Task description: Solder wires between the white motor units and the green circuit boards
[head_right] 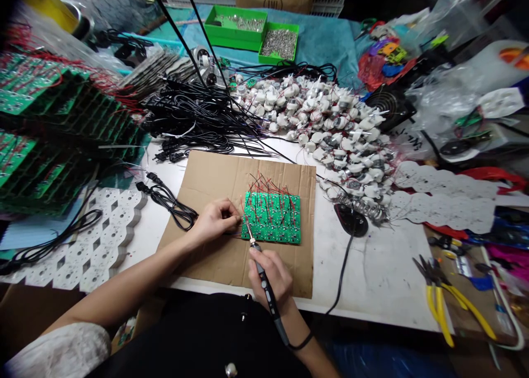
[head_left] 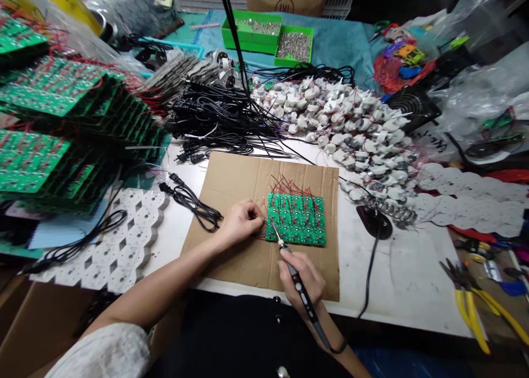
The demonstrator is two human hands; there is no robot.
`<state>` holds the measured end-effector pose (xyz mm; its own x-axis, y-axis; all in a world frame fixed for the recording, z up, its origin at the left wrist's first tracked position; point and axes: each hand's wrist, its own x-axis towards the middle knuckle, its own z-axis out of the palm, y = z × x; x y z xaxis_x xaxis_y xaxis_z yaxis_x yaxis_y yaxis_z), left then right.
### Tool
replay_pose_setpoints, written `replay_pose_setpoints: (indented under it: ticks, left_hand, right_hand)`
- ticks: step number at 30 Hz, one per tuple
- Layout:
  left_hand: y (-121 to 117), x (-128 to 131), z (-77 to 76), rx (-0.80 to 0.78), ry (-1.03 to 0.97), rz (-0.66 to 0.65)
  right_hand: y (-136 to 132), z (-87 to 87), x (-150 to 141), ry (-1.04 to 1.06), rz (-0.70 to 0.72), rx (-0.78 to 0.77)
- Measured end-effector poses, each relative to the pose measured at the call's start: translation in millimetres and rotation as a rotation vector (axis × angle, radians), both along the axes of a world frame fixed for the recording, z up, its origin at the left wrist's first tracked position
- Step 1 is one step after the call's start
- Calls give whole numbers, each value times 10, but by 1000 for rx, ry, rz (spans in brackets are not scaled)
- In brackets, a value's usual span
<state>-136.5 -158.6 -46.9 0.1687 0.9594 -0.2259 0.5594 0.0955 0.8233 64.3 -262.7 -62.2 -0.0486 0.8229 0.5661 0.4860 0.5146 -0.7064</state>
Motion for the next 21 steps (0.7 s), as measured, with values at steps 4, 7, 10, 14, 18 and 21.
replay_pose_setpoints:
  ticks: [4,7,10,14,18,21]
  left_hand:
    - [7,-14,-30,6,-3,-5]
    - [14,-20,-33,-2,-15,-6]
    - [16,-19,-20,-17,-20,2]
    - [18,-12,-6,-25,-16,8]
    - [36,-32,-6,-25,-9,-6]
    - [61,-81,-1,-69,-12,-45]
  right_hand:
    - [-7,8,-1,-4,-13,-24]
    - [-5,4,-4,-13,-19,-35]
    - [4,-13,-3,14,-15,-7]
    - [-11,-16,7,29,-23,-48]
    - [-32,7,17,53,-30,-127]
    - [-12,21,24,84,-8,-127]
